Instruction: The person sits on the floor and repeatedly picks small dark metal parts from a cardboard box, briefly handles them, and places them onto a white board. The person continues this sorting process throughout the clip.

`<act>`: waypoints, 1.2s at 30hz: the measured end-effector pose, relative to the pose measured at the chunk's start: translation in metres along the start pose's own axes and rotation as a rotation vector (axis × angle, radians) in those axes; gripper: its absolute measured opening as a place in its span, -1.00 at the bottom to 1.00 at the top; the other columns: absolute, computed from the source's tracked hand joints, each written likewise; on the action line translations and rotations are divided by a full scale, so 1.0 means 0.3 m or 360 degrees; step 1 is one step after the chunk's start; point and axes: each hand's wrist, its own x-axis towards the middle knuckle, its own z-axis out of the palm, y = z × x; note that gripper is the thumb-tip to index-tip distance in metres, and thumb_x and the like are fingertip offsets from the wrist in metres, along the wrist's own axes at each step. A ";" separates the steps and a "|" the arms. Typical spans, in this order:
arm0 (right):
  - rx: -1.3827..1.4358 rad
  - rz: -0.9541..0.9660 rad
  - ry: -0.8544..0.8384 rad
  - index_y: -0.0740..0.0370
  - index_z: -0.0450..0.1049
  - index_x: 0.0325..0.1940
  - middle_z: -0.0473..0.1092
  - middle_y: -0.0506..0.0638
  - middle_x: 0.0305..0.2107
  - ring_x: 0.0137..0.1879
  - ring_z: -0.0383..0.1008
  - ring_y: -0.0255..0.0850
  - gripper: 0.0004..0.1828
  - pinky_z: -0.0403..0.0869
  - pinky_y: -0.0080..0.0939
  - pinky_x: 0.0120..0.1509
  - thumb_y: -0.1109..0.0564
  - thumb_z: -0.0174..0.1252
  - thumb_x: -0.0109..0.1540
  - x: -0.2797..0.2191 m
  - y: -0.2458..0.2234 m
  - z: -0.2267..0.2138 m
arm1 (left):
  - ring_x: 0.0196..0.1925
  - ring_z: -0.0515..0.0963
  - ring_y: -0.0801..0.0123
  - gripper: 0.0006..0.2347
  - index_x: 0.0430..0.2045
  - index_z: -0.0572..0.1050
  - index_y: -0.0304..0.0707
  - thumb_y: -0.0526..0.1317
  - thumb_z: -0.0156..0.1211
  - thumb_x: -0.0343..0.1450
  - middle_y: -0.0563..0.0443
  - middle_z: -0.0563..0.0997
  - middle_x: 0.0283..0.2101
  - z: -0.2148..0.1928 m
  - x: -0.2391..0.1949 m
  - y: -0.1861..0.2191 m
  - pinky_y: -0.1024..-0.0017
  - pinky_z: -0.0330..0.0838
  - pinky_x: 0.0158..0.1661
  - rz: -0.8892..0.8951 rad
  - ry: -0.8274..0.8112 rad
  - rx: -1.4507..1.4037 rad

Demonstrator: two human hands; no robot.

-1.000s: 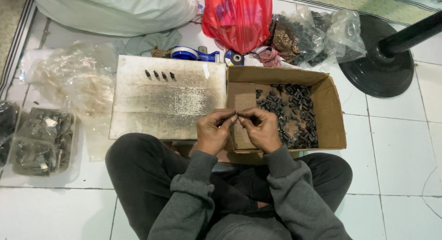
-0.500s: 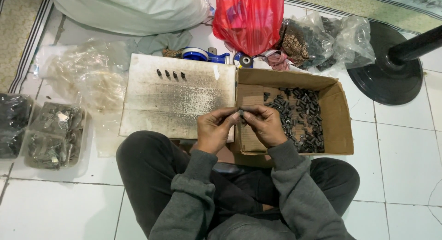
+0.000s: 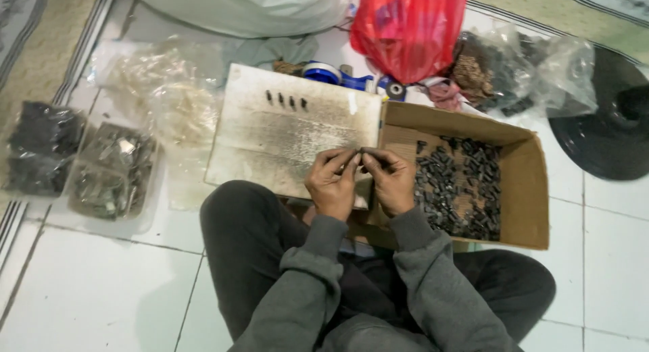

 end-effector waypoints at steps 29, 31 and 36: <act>-0.0365 -0.0012 -0.0449 0.40 0.36 0.45 0.52 0.46 0.06 0.15 0.63 0.16 -0.41 0.61 0.10 0.27 0.49 0.15 0.30 0.402 0.236 0.211 | 0.03 0.61 -0.45 -0.87 -0.06 0.17 -0.22 -0.35 -0.20 0.53 -0.59 0.60 -0.01 0.043 0.254 -0.160 -0.26 0.47 -0.04 -0.0517 -0.0169 0.0234; -0.0322 0.0011 -0.0431 0.39 0.32 0.48 0.50 0.49 0.09 0.17 0.62 0.20 -0.38 0.60 0.14 0.28 0.49 0.15 0.30 0.391 0.218 0.162 | 0.01 0.64 -0.38 -0.87 -0.08 0.18 -0.18 -0.32 -0.15 0.52 -0.50 0.63 -0.02 0.032 0.227 -0.131 -0.24 0.46 -0.03 -0.0513 -0.0189 0.0336; -0.0124 0.0018 -0.0338 0.31 0.33 0.47 0.57 0.33 -0.03 -0.02 0.69 -0.02 -0.43 0.69 -0.22 -0.06 0.41 0.17 0.36 0.384 0.114 -0.158 | 0.11 0.58 -0.30 -0.86 -0.06 0.20 -0.16 -0.38 -0.10 0.55 -0.36 0.56 0.12 0.047 0.129 -0.003 -0.08 0.61 -0.15 -0.0306 -0.0441 0.0052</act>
